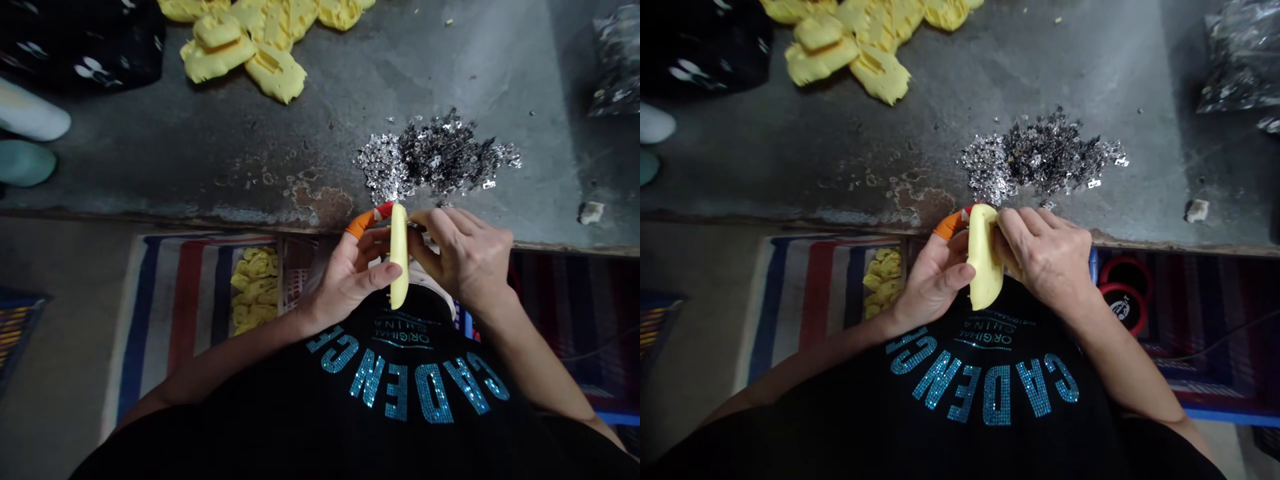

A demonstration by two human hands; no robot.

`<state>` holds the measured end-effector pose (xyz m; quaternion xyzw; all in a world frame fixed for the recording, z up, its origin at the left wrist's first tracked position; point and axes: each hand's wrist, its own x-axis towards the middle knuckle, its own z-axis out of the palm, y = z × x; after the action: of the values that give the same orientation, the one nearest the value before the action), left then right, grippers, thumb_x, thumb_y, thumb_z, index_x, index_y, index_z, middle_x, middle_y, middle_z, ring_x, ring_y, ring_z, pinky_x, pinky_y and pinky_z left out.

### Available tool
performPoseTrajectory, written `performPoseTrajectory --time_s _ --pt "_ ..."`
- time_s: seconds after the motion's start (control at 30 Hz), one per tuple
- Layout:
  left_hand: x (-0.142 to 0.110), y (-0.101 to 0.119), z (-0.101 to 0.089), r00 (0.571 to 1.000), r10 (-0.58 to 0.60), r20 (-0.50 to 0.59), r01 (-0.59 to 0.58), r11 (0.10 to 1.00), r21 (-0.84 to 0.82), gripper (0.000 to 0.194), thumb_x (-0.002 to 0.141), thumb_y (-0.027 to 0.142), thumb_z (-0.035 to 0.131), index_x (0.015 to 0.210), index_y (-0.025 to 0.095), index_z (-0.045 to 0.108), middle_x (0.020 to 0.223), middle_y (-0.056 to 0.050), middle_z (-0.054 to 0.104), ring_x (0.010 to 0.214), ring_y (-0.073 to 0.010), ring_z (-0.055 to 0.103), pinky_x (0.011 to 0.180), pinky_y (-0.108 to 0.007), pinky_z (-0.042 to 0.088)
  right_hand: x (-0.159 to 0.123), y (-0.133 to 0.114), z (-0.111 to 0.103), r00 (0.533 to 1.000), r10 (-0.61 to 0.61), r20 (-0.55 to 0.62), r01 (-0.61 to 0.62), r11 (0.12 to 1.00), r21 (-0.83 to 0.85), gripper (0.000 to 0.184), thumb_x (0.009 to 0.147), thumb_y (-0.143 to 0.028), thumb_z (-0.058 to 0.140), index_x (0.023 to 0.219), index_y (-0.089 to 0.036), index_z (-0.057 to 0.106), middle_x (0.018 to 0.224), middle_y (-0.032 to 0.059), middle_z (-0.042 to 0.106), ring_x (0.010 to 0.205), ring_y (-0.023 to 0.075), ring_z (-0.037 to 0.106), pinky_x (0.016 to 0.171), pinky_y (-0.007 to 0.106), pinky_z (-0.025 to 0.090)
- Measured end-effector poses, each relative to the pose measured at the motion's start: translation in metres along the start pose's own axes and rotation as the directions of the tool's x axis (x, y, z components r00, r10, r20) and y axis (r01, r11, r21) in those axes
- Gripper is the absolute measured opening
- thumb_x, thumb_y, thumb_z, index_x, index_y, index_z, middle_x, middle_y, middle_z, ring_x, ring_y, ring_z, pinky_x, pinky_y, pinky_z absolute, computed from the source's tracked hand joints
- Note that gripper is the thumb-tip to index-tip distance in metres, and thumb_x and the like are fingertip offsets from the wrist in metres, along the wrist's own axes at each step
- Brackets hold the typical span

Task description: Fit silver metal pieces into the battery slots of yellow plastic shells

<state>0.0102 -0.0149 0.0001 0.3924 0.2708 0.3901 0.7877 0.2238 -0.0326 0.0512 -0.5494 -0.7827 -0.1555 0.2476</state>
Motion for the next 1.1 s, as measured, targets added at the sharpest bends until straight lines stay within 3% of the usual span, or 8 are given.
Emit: performPoseTrajectory --time_s 0.1,0.3,0.4,0.5,0.63,0.7,0.77,1.1 --pt "0.002 0.001 0.001 0.997 -0.075 -0.015 0.074 0.997 -0.010 0.086 0.091 0.044 0.105 0.164 0.036 0.061 0.148 -0.008 0.079 0.136 -0.0284 0.078 0.115 -0.039 0.064 -0.005 0.007 0.000 0.998 -0.012 0.056 0.012 1.000 -0.010 0.020 0.117 -0.030 0.069 0.099 -0.023 0.071 0.081 -0.0004 0.079 0.068 0.0154 0.069 0.061 0.033 0.039" --pt "0.010 0.004 0.007 0.983 -0.180 -0.039 0.176 0.980 -0.090 0.086 0.089 0.059 0.104 0.157 0.030 0.060 0.142 -0.010 0.083 0.117 -0.0275 0.084 0.085 -0.031 0.067 -0.002 0.014 0.006 0.994 -0.061 0.091 0.063 0.998 -0.028 0.026 0.119 -0.024 0.066 0.092 -0.024 0.069 0.077 -0.0028 0.077 0.069 0.0149 0.064 0.063 0.034 0.039" --pt "0.012 0.005 0.007 0.986 -0.163 -0.039 0.157 0.981 -0.117 0.083 0.091 0.061 0.102 0.156 0.029 0.061 0.138 -0.009 0.085 0.111 -0.0269 0.086 0.081 -0.031 0.068 -0.002 0.020 0.009 0.996 0.000 0.090 -0.002 1.000 0.022 0.027 0.119 -0.030 0.064 0.094 -0.025 0.072 0.078 -0.0019 0.078 0.070 0.0148 0.068 0.065 0.032 0.042" --pt "0.011 0.008 0.006 0.991 -0.120 -0.059 0.114 0.989 -0.099 0.079 0.091 0.052 0.104 0.155 0.033 0.062 0.140 -0.007 0.084 0.119 -0.0281 0.086 0.091 -0.033 0.071 -0.007 0.031 0.010 0.981 0.149 0.126 -0.154 0.988 0.031 0.023 0.117 -0.032 0.064 0.100 -0.023 0.077 0.081 -0.0001 0.082 0.071 0.0151 0.074 0.064 0.031 0.043" --pt "0.009 0.015 0.004 0.988 -0.123 -0.089 0.115 0.989 -0.092 0.078 0.090 0.056 0.105 0.153 0.032 0.065 0.137 -0.007 0.086 0.119 -0.0297 0.088 0.098 -0.037 0.072 -0.017 0.046 0.009 0.866 0.361 0.347 -0.372 0.928 -0.037 0.021 0.109 -0.039 0.071 0.107 -0.023 0.084 0.090 0.0040 0.090 0.071 0.0199 0.078 0.060 0.032 0.033" --pt "0.008 0.019 0.004 0.984 -0.141 -0.108 0.128 0.985 -0.120 0.076 0.090 0.057 0.104 0.150 0.031 0.067 0.135 -0.007 0.087 0.115 -0.0299 0.089 0.096 -0.039 0.073 -0.019 0.050 0.008 0.799 0.407 0.441 -0.419 0.905 -0.077 0.024 0.109 -0.043 0.073 0.111 -0.024 0.086 0.097 0.0061 0.092 0.073 0.0220 0.079 0.061 0.032 0.030" --pt "0.007 0.022 0.004 0.980 -0.156 -0.122 0.138 0.979 -0.148 0.073 0.090 0.058 0.104 0.148 0.030 0.069 0.138 -0.007 0.087 0.114 -0.0302 0.090 0.095 -0.039 0.075 -0.021 0.053 0.007 0.772 0.424 0.473 -0.435 0.896 -0.093 0.026 0.110 -0.046 0.073 0.113 -0.024 0.087 0.102 0.0077 0.093 0.076 0.0235 0.080 0.063 0.033 0.031" --pt "0.002 0.030 -0.004 0.954 -0.292 -0.070 0.281 0.949 -0.141 0.077 0.091 0.083 0.090 0.144 0.028 0.081 0.139 -0.011 0.088 0.127 -0.0394 0.087 0.078 -0.035 0.076 -0.043 0.060 0.011 0.878 0.370 0.304 -0.415 0.905 0.098 0.023 0.114 -0.039 0.068 0.118 -0.025 0.086 0.107 0.0072 0.088 0.089 0.0219 0.080 0.068 0.031 0.047"
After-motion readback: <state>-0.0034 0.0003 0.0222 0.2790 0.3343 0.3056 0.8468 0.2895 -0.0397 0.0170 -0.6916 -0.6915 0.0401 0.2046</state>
